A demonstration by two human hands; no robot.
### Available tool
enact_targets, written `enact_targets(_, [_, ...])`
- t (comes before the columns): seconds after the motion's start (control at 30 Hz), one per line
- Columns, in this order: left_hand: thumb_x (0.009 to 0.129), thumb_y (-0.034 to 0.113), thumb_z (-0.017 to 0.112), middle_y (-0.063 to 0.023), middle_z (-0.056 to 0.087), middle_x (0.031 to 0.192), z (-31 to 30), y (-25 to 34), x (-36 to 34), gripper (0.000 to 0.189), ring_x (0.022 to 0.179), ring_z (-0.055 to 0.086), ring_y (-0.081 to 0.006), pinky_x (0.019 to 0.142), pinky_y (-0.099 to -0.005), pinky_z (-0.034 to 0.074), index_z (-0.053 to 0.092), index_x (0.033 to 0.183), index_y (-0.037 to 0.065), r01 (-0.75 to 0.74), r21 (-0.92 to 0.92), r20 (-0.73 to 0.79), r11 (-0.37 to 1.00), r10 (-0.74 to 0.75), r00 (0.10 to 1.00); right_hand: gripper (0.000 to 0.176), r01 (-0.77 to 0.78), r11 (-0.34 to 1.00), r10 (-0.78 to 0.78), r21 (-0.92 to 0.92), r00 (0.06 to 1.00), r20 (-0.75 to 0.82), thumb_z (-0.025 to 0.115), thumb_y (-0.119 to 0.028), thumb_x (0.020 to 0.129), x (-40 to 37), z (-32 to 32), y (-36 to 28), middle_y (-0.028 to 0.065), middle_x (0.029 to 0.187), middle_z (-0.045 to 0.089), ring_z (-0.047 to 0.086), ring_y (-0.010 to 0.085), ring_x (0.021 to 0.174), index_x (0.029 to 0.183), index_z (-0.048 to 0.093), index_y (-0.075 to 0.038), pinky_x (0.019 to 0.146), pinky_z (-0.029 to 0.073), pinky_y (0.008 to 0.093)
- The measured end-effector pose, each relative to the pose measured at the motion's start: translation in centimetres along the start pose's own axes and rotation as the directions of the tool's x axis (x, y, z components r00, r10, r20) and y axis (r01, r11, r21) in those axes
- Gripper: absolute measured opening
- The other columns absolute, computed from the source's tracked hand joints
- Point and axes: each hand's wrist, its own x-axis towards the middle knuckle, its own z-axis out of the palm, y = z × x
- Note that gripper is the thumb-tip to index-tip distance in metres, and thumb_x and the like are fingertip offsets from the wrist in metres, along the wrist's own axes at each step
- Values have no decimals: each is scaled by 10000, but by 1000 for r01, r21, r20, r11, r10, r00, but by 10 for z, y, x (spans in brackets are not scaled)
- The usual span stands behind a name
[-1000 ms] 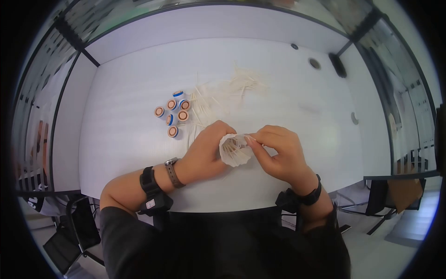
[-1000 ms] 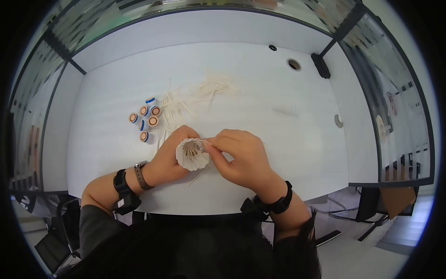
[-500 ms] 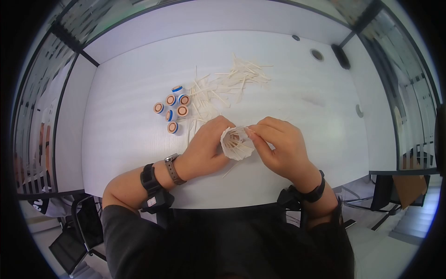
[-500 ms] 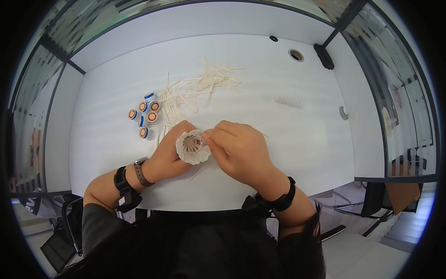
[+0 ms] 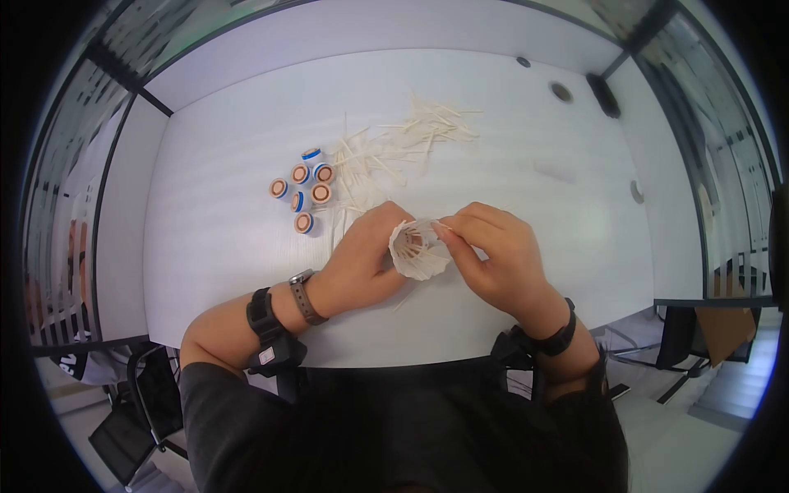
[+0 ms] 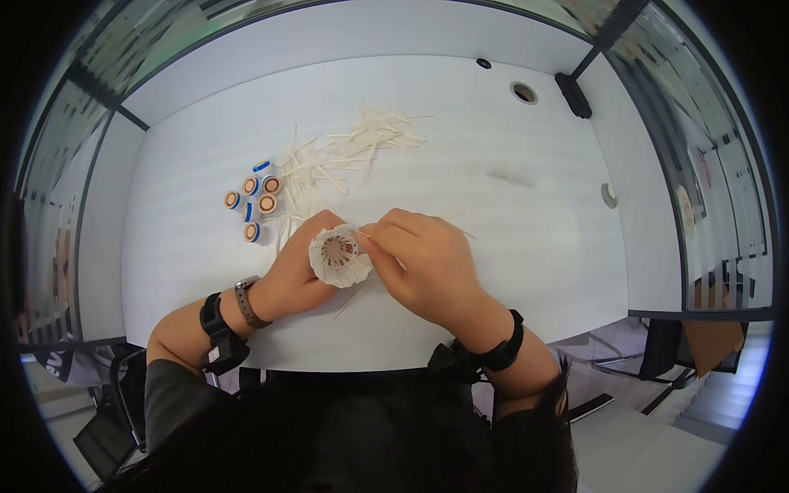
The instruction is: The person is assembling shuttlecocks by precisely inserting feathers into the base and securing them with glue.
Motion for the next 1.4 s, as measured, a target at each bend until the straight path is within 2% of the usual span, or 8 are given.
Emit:
enact_targets(0.27, [784, 136, 678, -131, 574, 946, 0, 0, 0, 270, 869, 554, -336, 756, -398, 442, 572, 1014, 42, -5, 10, 4, 1000, 5, 1000, 39, -63, 995, 61, 80, 998, 29, 678, -64, 866, -1, -1, 2, 93, 748, 627, 601, 275, 633, 867, 674, -25, 557, 467, 352])
enact_targets(0.57, [773, 144, 680, -133, 577, 953, 2, 0, -1, 282, 877, 557, -338, 763, -397, 444, 575, 1012, 38, 27, -7, 1, 1000, -27, 1000, 41, -60, 997, 58, 55, 998, 33, 669, -74, 873, -2, -2, 2, 85, 761, 624, 597, 273, 634, 873, 670, -33, 561, 467, 350])
enact_targets(0.67, [798, 98, 656, -79, 538, 966, -2, -1, -1, 260, 871, 532, -235, 786, -334, 435, 574, 1038, 40, 26, -9, 49, 1000, -26, 998, 45, -60, 997, 56, 51, 995, 83, 651, 8, 867, -1, -5, 1, 129, 784, 639, 604, 255, 652, 901, 670, 31, 574, 470, 315])
enact_targets(0.97, [786, 84, 620, -78, 524, 952, -2, -1, -1, 269, 867, 518, -221, 789, -327, 425, 552, 1041, 34, 39, 13, 52, 999, -39, 998, 62, -27, 1000, 27, -2, 998, 49, 661, -105, 882, -2, -2, 3, 73, 755, 612, 593, 270, 630, 886, 675, -44, 561, 465, 356])
enact_targets(1.07, [775, 82, 614, -80, 517, 943, -1, 1, -1, 269, 853, 509, -227, 780, -327, 422, 539, 1029, 32, 82, -20, 36, 996, -81, 996, 65, -17, 1000, 17, -13, 999, 48, 661, -109, 883, -3, -2, 3, 73, 763, 611, 593, 273, 635, 885, 671, -45, 559, 464, 358])
enact_targets(1.17, [770, 78, 611, -82, 512, 935, -1, 0, -1, 269, 844, 502, -230, 772, -330, 420, 533, 1023, 34, 48, 14, 33, 999, -48, 998, 66, -11, 999, 13, -37, 999, 41, 659, -111, 885, -3, -2, 3, 74, 772, 608, 594, 276, 639, 887, 667, -46, 560, 464, 360])
enact_targets(1.27, [777, 147, 683, -145, 556, 948, -1, 1, -1, 329, 879, 544, -349, 765, -402, 438, 538, 1046, 26, 53, 30, 24, 998, -54, 998, 65, -27, 999, 30, -45, 998, 53, 656, -110, 886, -3, -2, 4, 75, 780, 607, 594, 279, 641, 892, 665, -46, 560, 465, 363])
enact_targets(1.4, [774, 148, 680, -148, 561, 954, -1, 1, -1, 333, 881, 546, -352, 768, -407, 439, 542, 1049, 22, 43, 25, 23, 999, -44, 999, 63, -34, 998, 37, -50, 997, 64, 656, -111, 888, -3, -3, 3, 74, 777, 604, 593, 279, 640, 885, 663, -49, 559, 466, 368])
